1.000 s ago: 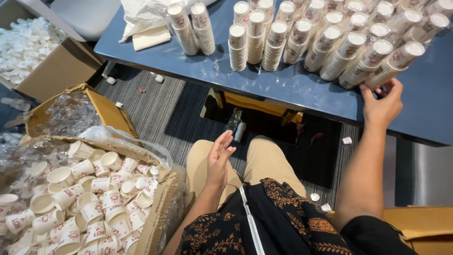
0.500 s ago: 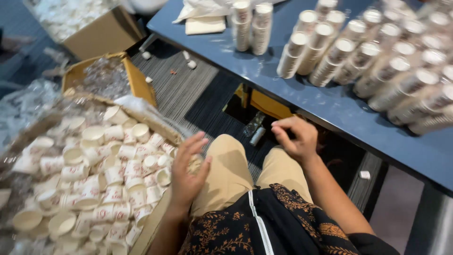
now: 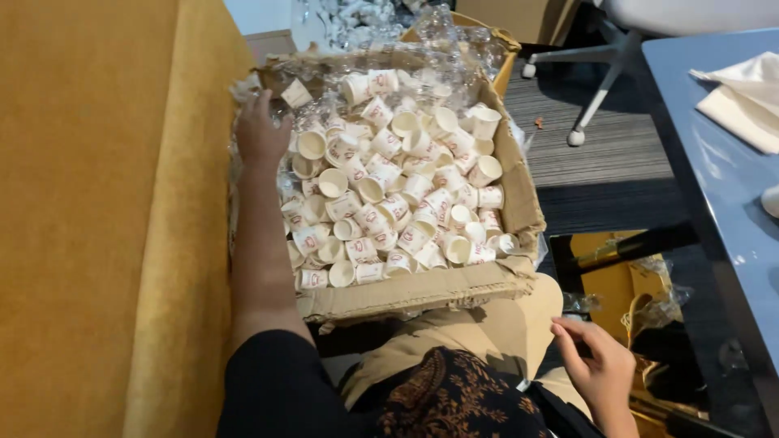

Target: The person takes individual paper cups from a cardboard box, stacks them by hand, and places the completed stacks onto a blue table next to other stacked cups, occasionally handling plastic packaging.

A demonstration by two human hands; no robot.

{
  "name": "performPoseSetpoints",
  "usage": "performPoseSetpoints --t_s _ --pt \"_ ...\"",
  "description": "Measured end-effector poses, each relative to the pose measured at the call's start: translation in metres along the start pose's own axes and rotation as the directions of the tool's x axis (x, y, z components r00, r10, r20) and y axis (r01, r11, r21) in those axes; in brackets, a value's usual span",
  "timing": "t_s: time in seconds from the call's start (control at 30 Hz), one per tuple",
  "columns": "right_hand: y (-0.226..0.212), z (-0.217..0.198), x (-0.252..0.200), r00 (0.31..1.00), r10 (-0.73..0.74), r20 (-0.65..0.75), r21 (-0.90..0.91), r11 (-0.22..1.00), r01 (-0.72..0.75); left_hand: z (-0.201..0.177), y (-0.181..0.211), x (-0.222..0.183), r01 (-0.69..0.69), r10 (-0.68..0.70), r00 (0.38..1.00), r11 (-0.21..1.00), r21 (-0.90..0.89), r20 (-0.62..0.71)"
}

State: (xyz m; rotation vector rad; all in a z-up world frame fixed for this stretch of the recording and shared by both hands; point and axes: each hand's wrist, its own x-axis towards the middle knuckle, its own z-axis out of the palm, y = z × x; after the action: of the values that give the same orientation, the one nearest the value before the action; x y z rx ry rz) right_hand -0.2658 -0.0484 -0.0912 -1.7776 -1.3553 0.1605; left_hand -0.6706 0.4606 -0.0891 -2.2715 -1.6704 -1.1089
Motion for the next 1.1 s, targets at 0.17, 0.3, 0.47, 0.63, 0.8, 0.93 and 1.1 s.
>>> performPoseSetpoints --t_s 0.17,0.3,0.47,0.63,0.8,0.93,1.1 --pt "0.026 -0.012 -0.027 0.971 0.209 -0.119 0.031 0.978 -0.207 0.03 -0.047 -0.012 0.267 -0.45 0.74 0.879 0.395 0.5" --pt "0.049 -0.008 -0.045 0.942 0.288 -0.174 0.156 0.952 -0.263 -0.031 -0.01 -0.026 0.138 -0.191 0.964 0.953 0.268 0.187" --pt "0.016 -0.012 -0.02 0.971 0.185 -0.151 -0.036 0.981 -0.192 -0.096 0.025 -0.039 -0.049 -0.025 0.957 0.967 -0.25 -0.287" --pt "-0.005 -0.019 -0.014 0.981 0.118 -0.151 -0.097 0.986 -0.134 -0.148 0.067 -0.031 -0.162 -0.26 0.879 0.626 -0.763 -0.4" --pt "0.008 -0.03 -0.027 0.977 0.115 -0.177 -0.081 0.988 -0.131 -0.112 0.169 -0.053 0.133 -0.135 0.978 -0.192 -0.972 0.161" --pt "0.019 -0.048 -0.029 0.966 0.251 -0.056 0.593 0.787 -0.169 -0.067 0.341 -0.13 0.779 0.53 0.597 -0.203 -0.594 0.602" --pt "0.003 -0.073 -0.027 0.985 0.09 -0.15 0.69 0.723 0.039 -0.022 0.485 -0.238 0.855 0.837 0.257 0.036 -0.518 0.482"
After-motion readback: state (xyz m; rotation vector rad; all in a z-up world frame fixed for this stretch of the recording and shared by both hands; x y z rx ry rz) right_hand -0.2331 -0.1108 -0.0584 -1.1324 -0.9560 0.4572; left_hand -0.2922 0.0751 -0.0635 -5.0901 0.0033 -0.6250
